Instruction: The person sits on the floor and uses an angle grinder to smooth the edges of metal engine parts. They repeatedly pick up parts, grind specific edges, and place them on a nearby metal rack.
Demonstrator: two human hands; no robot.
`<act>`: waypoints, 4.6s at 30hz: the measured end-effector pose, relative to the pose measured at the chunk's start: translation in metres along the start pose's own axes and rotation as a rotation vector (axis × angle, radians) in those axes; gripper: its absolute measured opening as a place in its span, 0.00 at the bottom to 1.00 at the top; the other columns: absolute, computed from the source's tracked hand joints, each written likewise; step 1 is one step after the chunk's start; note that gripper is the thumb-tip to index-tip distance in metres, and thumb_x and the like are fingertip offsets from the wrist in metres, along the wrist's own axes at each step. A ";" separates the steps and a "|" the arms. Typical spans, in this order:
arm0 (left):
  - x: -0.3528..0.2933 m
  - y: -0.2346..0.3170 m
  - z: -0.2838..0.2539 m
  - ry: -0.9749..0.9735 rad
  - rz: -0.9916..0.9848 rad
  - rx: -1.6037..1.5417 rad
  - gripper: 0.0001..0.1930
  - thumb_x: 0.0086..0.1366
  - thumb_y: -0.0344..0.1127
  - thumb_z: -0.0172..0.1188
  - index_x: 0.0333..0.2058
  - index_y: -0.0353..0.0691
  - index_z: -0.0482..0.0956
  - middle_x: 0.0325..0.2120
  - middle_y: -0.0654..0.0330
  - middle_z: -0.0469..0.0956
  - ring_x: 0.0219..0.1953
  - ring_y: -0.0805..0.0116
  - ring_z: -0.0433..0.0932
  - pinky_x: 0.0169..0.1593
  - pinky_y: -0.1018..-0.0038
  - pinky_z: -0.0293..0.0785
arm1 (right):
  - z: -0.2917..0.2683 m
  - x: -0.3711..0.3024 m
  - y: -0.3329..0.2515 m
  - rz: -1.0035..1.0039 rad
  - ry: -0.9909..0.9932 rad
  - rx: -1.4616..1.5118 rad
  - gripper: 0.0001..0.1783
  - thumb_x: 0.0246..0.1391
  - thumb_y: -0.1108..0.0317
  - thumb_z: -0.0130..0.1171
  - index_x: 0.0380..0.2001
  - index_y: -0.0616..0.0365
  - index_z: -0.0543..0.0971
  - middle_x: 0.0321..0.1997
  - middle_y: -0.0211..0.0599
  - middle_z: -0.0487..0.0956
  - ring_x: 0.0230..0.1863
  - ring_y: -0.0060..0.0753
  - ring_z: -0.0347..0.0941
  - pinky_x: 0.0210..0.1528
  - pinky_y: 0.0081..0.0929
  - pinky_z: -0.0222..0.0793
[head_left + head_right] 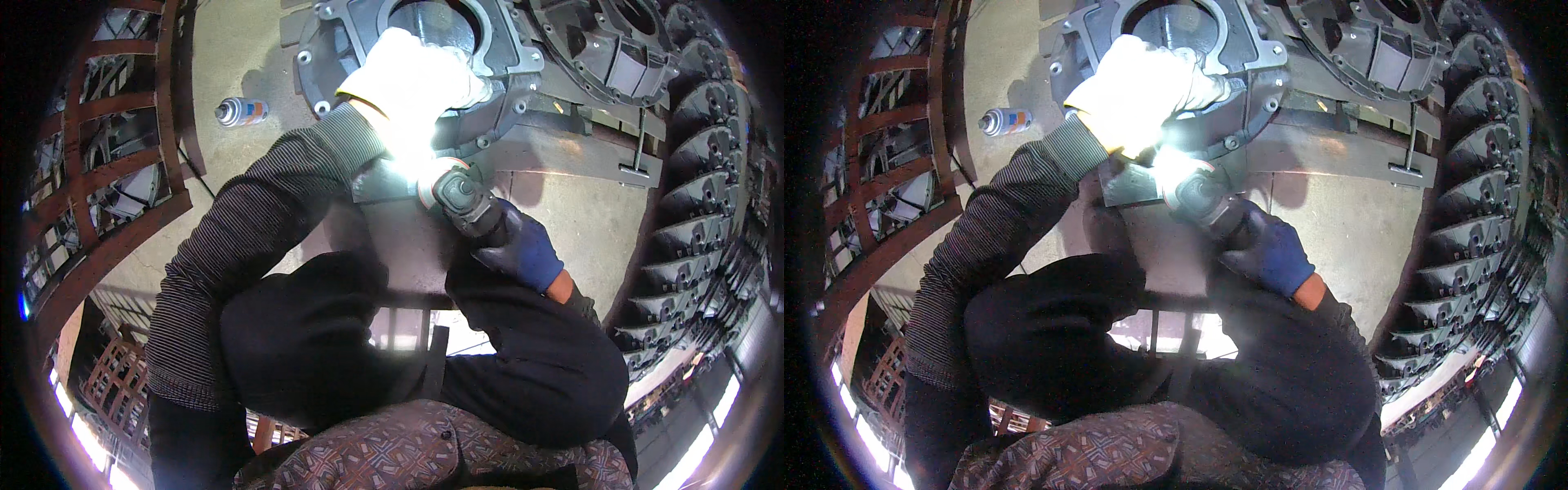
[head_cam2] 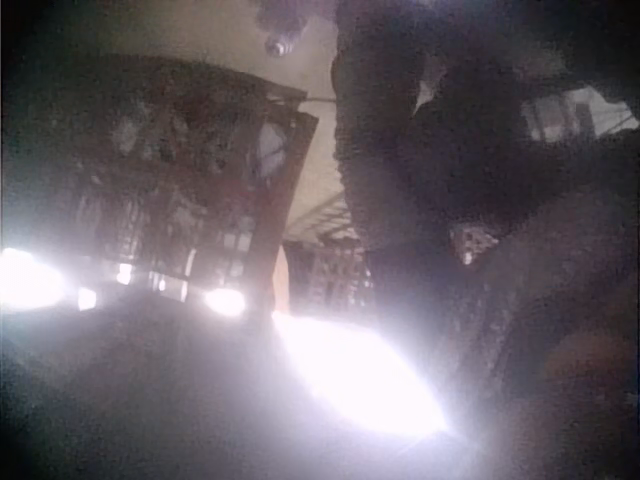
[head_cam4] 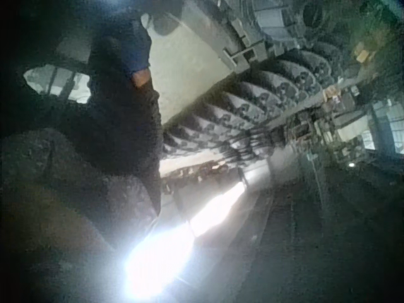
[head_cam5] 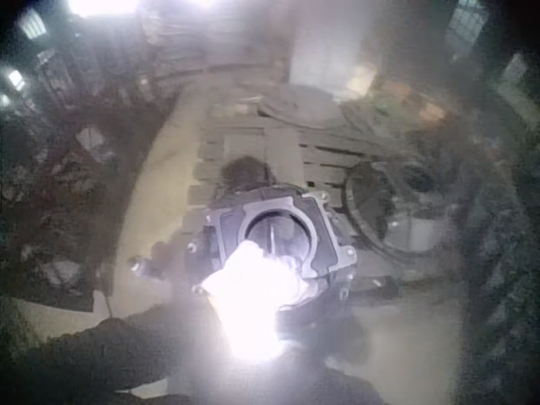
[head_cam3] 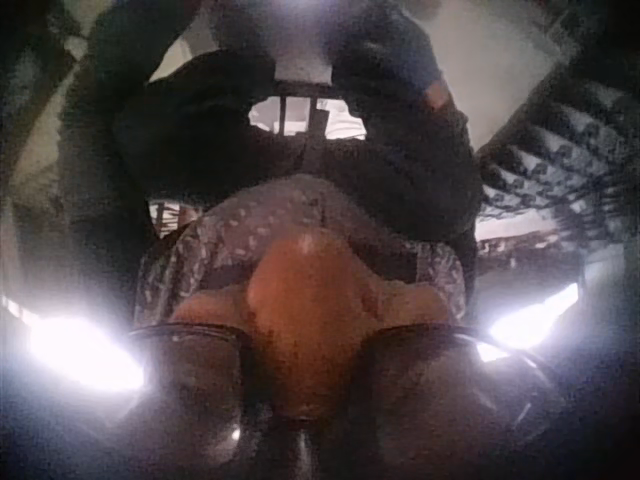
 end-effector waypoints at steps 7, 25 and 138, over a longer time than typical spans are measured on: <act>-0.002 0.009 -0.003 0.062 -0.011 -0.047 0.26 0.60 0.48 0.71 0.58 0.53 0.85 0.48 0.56 0.85 0.48 0.57 0.87 0.52 0.60 0.80 | 0.002 0.000 -0.001 0.003 0.009 -0.022 0.52 0.44 0.49 0.79 0.72 0.49 0.71 0.51 0.54 0.86 0.52 0.62 0.84 0.55 0.51 0.81; 0.009 0.007 0.007 0.027 0.009 0.073 0.22 0.69 0.41 0.62 0.62 0.61 0.81 0.44 0.56 0.85 0.42 0.57 0.88 0.43 0.62 0.81 | 0.008 0.010 -0.003 -0.110 0.069 -0.130 0.51 0.48 0.48 0.76 0.74 0.49 0.67 0.47 0.56 0.86 0.49 0.63 0.84 0.50 0.54 0.80; -0.018 -0.002 0.003 -0.004 0.224 0.201 0.19 0.74 0.44 0.60 0.62 0.58 0.81 0.46 0.54 0.85 0.41 0.55 0.85 0.49 0.61 0.79 | -0.004 -0.010 0.043 0.149 0.095 -0.038 0.52 0.49 0.41 0.77 0.73 0.49 0.70 0.51 0.54 0.87 0.53 0.60 0.85 0.57 0.49 0.81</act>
Point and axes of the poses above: each hand's wrist, its own x-axis towards the middle knuckle, its own z-axis out of the palm, y = z × x, the point moved 6 cm from there along x, towards the middle knuckle
